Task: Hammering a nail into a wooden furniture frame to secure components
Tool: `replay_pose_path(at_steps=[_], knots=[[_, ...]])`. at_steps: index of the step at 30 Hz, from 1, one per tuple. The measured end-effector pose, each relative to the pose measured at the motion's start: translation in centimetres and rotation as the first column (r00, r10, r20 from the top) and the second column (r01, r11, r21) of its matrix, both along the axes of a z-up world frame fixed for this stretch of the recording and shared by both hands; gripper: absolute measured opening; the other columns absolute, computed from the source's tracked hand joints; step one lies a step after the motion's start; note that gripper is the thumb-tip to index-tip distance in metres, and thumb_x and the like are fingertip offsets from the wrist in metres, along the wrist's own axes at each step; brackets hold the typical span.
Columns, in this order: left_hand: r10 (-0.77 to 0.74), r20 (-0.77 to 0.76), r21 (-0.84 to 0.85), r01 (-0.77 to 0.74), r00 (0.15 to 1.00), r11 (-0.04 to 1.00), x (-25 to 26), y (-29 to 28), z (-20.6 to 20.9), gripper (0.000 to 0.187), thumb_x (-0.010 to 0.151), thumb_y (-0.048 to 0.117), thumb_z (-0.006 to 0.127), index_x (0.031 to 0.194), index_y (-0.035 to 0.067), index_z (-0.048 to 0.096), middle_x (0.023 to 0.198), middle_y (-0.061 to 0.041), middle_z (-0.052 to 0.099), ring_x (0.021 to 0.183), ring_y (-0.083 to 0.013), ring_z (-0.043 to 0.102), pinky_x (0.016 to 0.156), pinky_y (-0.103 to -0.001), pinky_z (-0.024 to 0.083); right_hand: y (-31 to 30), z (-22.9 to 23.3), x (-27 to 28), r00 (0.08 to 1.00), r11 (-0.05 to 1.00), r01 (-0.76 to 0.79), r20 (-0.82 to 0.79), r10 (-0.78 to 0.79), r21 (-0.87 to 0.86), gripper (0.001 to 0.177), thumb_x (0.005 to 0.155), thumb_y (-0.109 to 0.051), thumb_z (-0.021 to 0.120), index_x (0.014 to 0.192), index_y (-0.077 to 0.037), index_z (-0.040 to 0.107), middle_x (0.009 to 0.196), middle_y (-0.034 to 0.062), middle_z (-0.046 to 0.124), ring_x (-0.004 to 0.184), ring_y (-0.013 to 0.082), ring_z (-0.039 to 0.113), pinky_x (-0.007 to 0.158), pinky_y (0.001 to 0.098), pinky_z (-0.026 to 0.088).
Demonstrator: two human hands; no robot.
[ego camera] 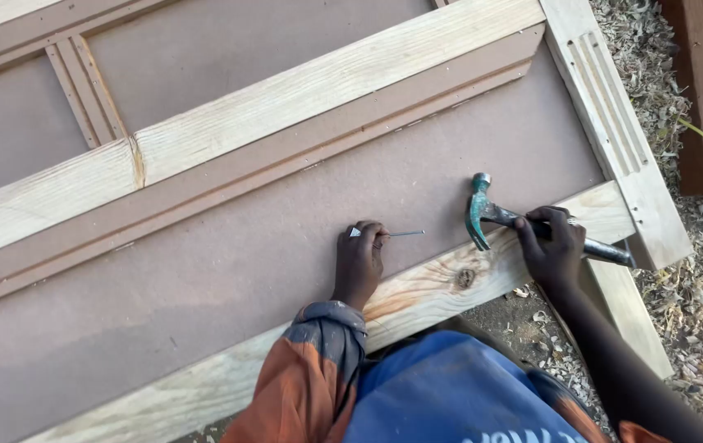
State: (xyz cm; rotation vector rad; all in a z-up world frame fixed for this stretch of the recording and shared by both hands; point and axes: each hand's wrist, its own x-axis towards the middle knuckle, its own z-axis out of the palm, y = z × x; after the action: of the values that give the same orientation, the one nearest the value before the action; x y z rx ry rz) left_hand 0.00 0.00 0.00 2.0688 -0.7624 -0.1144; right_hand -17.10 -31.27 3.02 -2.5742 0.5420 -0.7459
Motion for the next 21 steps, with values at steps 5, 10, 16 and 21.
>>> replay_pose_path(at_steps=[5,10,16,21], knots=[[0.030,-0.130,-0.249,-0.062,0.991,0.966,-0.3,0.4,-2.5,0.011,0.100,0.014,0.059,0.103,0.015,0.069,0.091,-0.008,0.072,0.090,-0.0382,0.068,0.082,-0.047,0.050,-0.2,4.1,-2.8,0.944,0.995,0.041,-0.331,-0.010,0.087,0.040,0.095,-0.027,0.082,0.118,0.002,0.068,0.102,0.0317,0.067,0.099,0.0566,0.063,0.086,0.0610,0.048],[0.044,0.126,-0.115,-0.029,0.991,0.993,-0.5,0.1,-0.9,0.054,0.076,-0.013,0.054,0.125,0.006,0.068,0.101,-0.007,0.071,0.094,-0.0334,0.062,0.085,-0.046,0.048,-1.8,5.9,-4.4,0.712,0.982,0.162,-0.677,-0.186,-0.099,0.035,0.085,-0.035,0.067,0.109,-0.011,0.076,0.101,0.0173,0.072,0.089,0.0438,0.070,0.072,0.0550,0.053],[0.162,-0.005,0.040,-0.161,0.987,0.986,-0.5,-2.3,2.4,0.017,0.098,0.008,0.058,0.105,0.015,0.072,0.092,-0.007,0.067,0.090,-0.0356,0.065,0.085,-0.042,0.051,-3.2,6.2,-5.2,0.607,0.928,0.350,-0.785,-0.121,0.128,0.043,0.080,-0.046,0.078,0.118,-0.028,0.077,0.095,0.0141,0.079,0.097,0.0399,0.075,0.079,0.0500,0.057],[0.113,0.055,-0.020,-0.112,0.992,0.993,3.7,-10.4,9.7,0.014,0.105,0.011,0.058,0.096,0.010,0.069,0.085,-0.011,0.069,0.088,-0.0392,0.067,0.083,-0.046,0.054,-5.2,0.0,-7.6,0.841,0.726,0.397,-0.539,-0.043,0.561,0.035,0.086,-0.041,0.082,0.087,-0.006,0.078,0.059,0.0168,0.067,0.062,0.0292,0.069,0.059,0.0354,0.049]])
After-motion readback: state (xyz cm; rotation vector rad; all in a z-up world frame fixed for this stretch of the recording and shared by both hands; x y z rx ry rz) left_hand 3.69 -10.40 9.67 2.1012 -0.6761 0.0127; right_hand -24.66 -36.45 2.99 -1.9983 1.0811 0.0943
